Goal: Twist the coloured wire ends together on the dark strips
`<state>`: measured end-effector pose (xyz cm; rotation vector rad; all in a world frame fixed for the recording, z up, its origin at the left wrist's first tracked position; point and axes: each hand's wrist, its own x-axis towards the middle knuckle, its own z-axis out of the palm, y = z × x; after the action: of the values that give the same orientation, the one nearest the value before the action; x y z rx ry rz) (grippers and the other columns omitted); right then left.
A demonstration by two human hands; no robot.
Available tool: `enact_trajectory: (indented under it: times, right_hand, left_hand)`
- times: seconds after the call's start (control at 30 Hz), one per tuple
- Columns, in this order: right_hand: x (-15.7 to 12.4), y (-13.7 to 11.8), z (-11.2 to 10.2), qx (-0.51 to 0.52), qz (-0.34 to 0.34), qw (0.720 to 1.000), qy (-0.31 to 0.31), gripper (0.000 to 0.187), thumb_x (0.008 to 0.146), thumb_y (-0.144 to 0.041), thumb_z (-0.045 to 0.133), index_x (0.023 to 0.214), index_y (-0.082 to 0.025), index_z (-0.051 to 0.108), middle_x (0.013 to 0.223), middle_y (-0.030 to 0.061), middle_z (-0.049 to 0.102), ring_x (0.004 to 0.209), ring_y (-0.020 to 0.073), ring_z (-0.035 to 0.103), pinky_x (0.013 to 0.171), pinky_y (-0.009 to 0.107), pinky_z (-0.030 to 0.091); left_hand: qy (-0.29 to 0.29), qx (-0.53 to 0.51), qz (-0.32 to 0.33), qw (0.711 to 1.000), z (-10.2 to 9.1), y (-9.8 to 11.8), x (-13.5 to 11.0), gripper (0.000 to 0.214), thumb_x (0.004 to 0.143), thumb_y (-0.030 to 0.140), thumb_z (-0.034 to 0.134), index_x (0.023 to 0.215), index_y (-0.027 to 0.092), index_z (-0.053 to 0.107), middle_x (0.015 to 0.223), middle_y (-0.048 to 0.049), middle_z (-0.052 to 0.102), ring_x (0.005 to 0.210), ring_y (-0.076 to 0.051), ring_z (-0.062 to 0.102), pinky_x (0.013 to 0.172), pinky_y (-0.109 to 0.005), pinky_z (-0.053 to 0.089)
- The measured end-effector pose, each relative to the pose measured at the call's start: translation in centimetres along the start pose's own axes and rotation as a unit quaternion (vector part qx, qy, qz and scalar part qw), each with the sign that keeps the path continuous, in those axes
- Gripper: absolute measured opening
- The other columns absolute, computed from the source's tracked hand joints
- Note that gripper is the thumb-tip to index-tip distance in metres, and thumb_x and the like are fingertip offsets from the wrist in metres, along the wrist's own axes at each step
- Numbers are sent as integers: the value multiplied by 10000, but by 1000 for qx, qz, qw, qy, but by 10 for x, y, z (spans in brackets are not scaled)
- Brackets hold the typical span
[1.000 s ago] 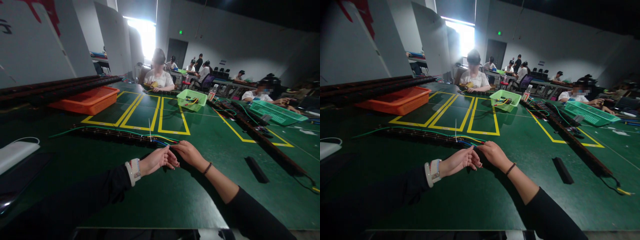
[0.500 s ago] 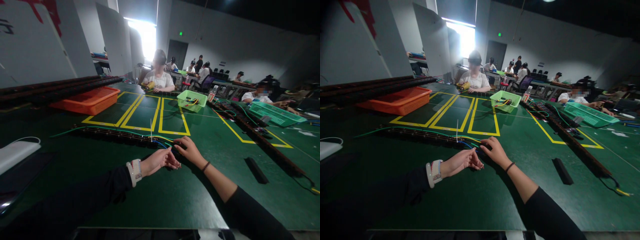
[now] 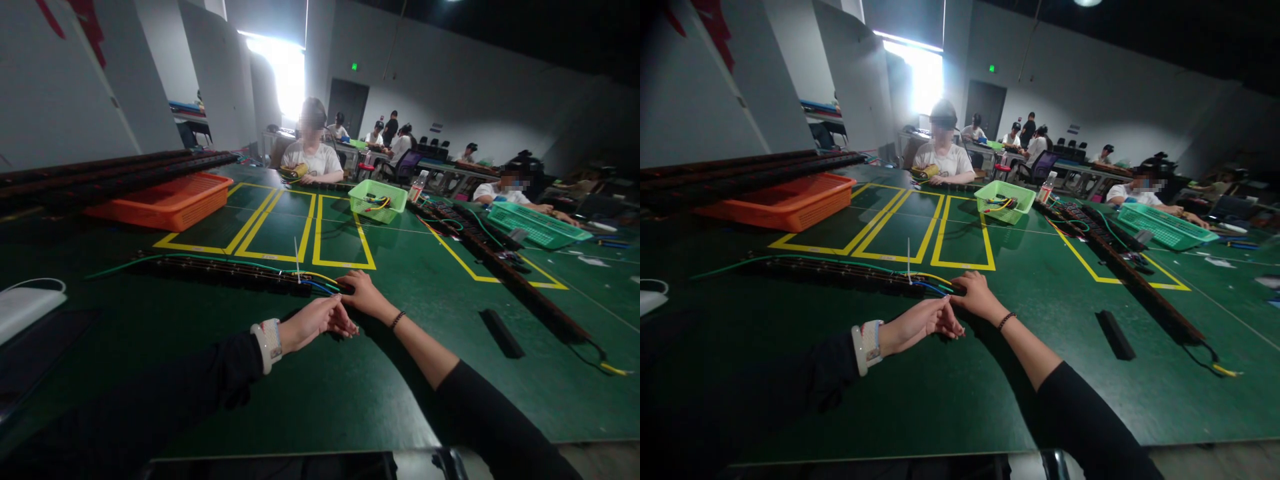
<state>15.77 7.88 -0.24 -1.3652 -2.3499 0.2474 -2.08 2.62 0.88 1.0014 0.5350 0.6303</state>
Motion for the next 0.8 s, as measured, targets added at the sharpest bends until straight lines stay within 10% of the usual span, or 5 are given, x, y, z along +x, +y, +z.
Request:
enact_trajectory:
  times: [0.33, 0.8]
  right_hand:
    - [2, -7, -5, 124, 54, 988, -74, 92, 761, -197, 581, 832, -148, 549, 790, 18, 602, 681, 135, 523, 611, 239, 376]
    - [-5, -18, -8, 426, 147, 888, -92, 400, 792, -539, 551, 785, -139, 547, 659, -31, 498, 566, 82, 418, 510, 202, 323]
  left_hand:
    - [3, -7, -3, 1000, 1, -1, 1, 449, 862, 485, 447, 714, 85, 587, 773, -160, 679, 771, -230, 659, 747, -351, 479]
    - [31, -155, -51, 986, -8, 1, 8, 332, 915, 355, 394, 998, 65, 532, 1022, -213, 635, 966, -239, 631, 986, -427, 379]
